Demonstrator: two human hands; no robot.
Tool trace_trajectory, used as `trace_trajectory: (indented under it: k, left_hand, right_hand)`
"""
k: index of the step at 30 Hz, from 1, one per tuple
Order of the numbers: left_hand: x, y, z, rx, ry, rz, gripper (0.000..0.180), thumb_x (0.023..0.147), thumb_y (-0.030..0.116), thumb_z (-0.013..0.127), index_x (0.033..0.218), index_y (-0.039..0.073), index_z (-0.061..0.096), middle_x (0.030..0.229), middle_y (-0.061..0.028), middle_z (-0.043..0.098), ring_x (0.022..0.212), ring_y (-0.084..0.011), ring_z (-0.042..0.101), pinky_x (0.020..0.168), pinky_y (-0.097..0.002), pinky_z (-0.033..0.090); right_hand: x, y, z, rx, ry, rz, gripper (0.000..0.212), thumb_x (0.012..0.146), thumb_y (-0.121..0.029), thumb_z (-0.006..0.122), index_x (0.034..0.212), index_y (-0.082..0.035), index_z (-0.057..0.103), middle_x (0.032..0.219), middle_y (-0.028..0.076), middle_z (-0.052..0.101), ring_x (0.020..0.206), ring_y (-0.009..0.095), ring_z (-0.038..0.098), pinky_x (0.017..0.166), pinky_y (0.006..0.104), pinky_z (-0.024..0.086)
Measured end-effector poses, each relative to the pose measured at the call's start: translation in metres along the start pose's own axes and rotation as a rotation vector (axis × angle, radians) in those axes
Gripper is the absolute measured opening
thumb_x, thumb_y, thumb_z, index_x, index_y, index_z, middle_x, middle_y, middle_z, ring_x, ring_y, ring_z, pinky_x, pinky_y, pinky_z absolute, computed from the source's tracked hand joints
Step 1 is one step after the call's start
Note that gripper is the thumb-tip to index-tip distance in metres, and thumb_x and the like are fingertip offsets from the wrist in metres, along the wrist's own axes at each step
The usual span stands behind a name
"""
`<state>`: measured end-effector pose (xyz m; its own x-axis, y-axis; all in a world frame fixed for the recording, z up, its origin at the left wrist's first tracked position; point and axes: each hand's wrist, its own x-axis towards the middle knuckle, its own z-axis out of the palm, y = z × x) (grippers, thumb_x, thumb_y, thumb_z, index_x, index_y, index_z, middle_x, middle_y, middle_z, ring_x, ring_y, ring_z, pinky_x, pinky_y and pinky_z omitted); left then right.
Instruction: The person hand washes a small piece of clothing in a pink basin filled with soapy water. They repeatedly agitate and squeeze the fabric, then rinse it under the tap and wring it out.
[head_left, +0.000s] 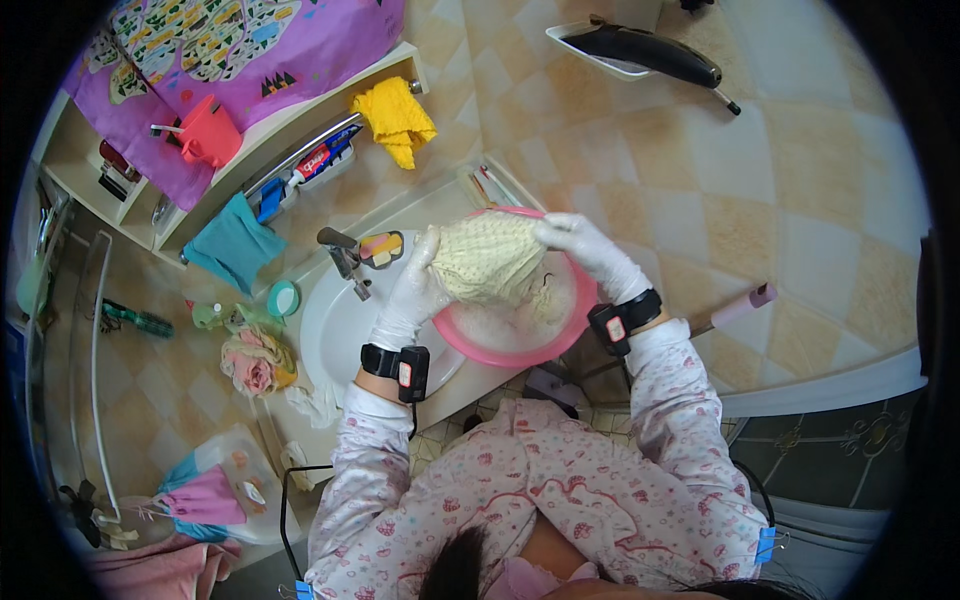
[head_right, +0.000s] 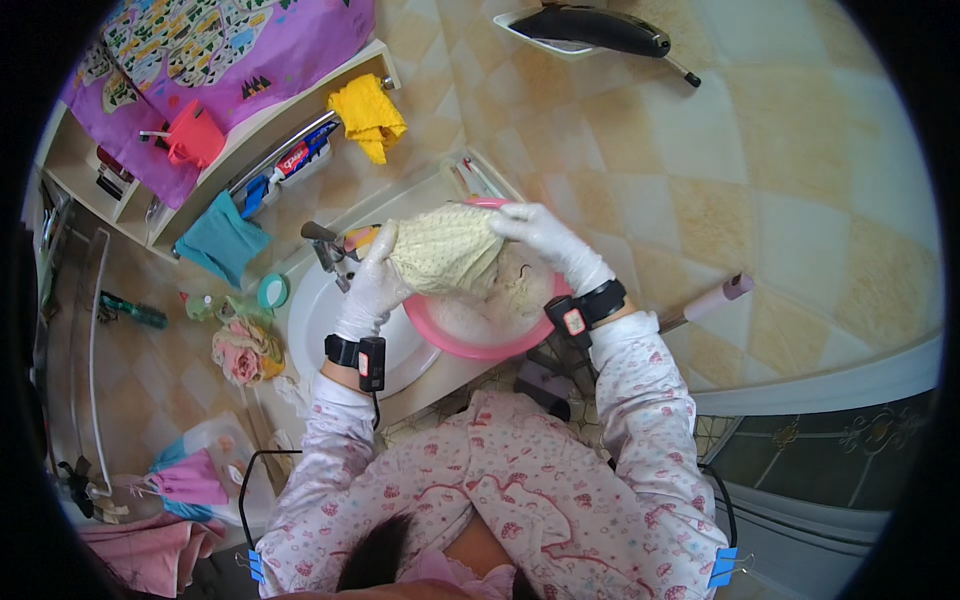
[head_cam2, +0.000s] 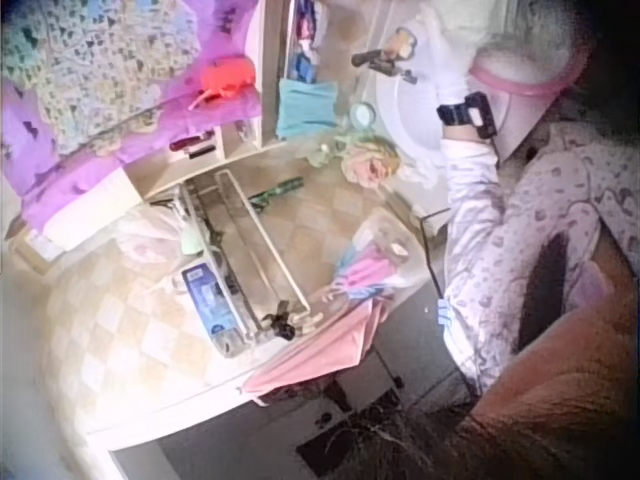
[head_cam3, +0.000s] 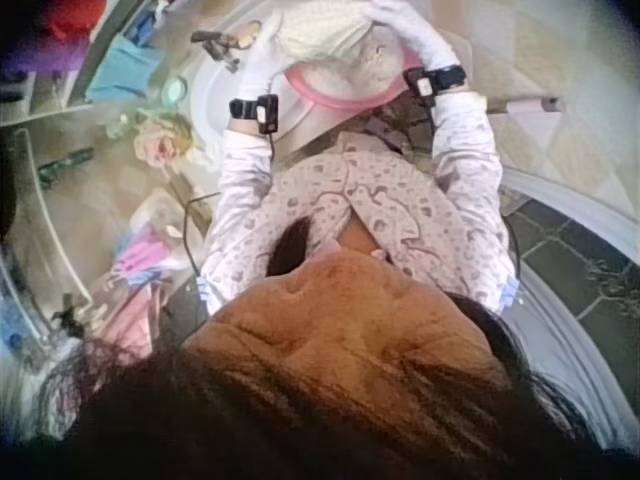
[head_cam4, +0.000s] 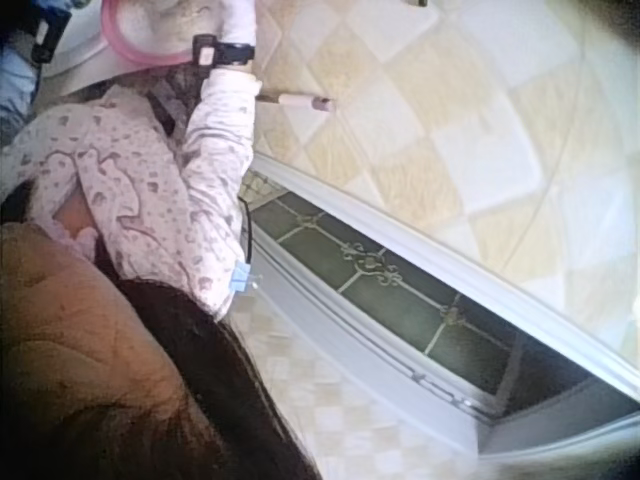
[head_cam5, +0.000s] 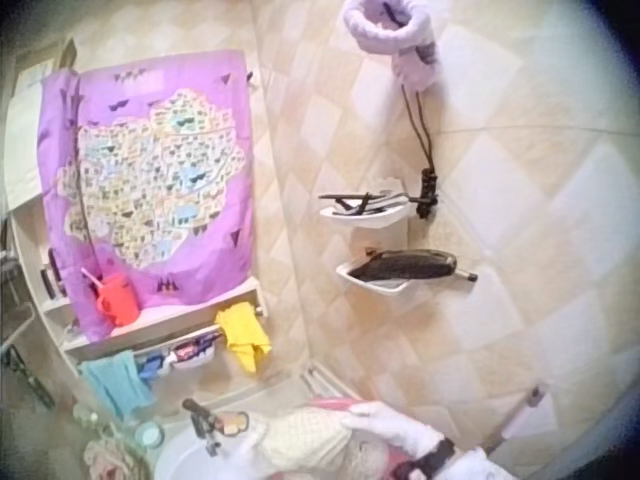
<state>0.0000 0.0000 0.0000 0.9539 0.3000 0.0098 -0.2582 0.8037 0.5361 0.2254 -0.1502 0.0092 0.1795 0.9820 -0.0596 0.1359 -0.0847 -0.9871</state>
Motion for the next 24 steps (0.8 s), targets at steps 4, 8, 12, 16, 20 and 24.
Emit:
trace_trajectory:
  k: [4,8,12,16,20,24]
  left_hand:
    - [-0.010,0.012,0.000,0.039,0.019,0.042,0.044,0.097,0.036,0.040,0.126,0.003,0.047,0.128,-0.0135,0.052,0.119,-0.0272,0.050,0.102,-0.0422,0.038]
    - [-0.010,0.018,0.010,0.062,0.001,0.070,0.045,0.097,0.037,0.040,0.126,0.003,0.046,0.127,-0.0147,0.052,0.118,-0.0277,0.050,0.101,-0.0421,0.039]
    - [-0.012,0.014,0.018,0.028,0.036,0.080,0.046,0.097,0.038,0.040,0.125,0.002,0.047,0.126,-0.0140,0.053,0.116,-0.0267,0.052,0.099,-0.0406,0.042]
    - [0.004,-0.011,0.005,0.046,0.142,0.082,0.046,0.096,0.041,0.043,0.122,0.004,0.051,0.120,-0.0101,0.057,0.108,-0.0215,0.057,0.094,-0.0364,0.045]
    - [0.036,-0.049,-0.035,0.220,0.268,0.104,0.034,0.094,0.036,0.050,0.114,0.008,0.055,0.109,-0.0069,0.060,0.098,-0.0176,0.059,0.088,-0.0340,0.048]
    - [0.050,-0.073,-0.058,0.048,0.394,0.114,0.025,0.095,0.030,0.045,0.105,0.009,0.057,0.098,-0.0054,0.062,0.087,-0.0170,0.061,0.076,-0.0324,0.050]
  right_hand:
    - [-0.008,-0.017,-0.001,0.418,0.012,-0.057,0.039,0.094,-0.029,0.052,0.118,0.001,0.054,0.114,0.009,0.060,0.104,0.016,0.057,0.093,0.0311,0.043]
    - [-0.001,-0.019,-0.002,0.585,-0.037,-0.118,0.039,0.096,-0.029,0.048,0.121,0.001,0.051,0.116,0.010,0.059,0.105,0.018,0.057,0.093,0.0314,0.043]
    - [0.011,-0.012,0.005,0.718,0.078,-0.116,0.038,0.095,-0.024,0.050,0.123,0.001,0.049,0.114,0.010,0.058,0.105,0.017,0.056,0.092,0.0310,0.043]
    - [0.016,-0.012,0.045,0.166,0.252,-0.308,0.031,0.091,-0.013,0.053,0.118,0.001,0.050,0.110,0.009,0.057,0.099,0.014,0.054,0.088,0.0279,0.044]
    - [0.009,-0.004,0.100,-0.749,0.163,-0.516,0.020,0.087,-0.013,0.055,0.101,0.001,0.053,0.102,0.017,0.058,0.086,0.024,0.062,0.070,0.0330,0.050]
    - [0.033,0.005,0.088,-0.934,0.212,-0.332,0.013,0.085,-0.014,0.052,0.089,-0.002,0.053,0.085,0.019,0.060,0.073,0.032,0.061,0.059,0.0406,0.048]
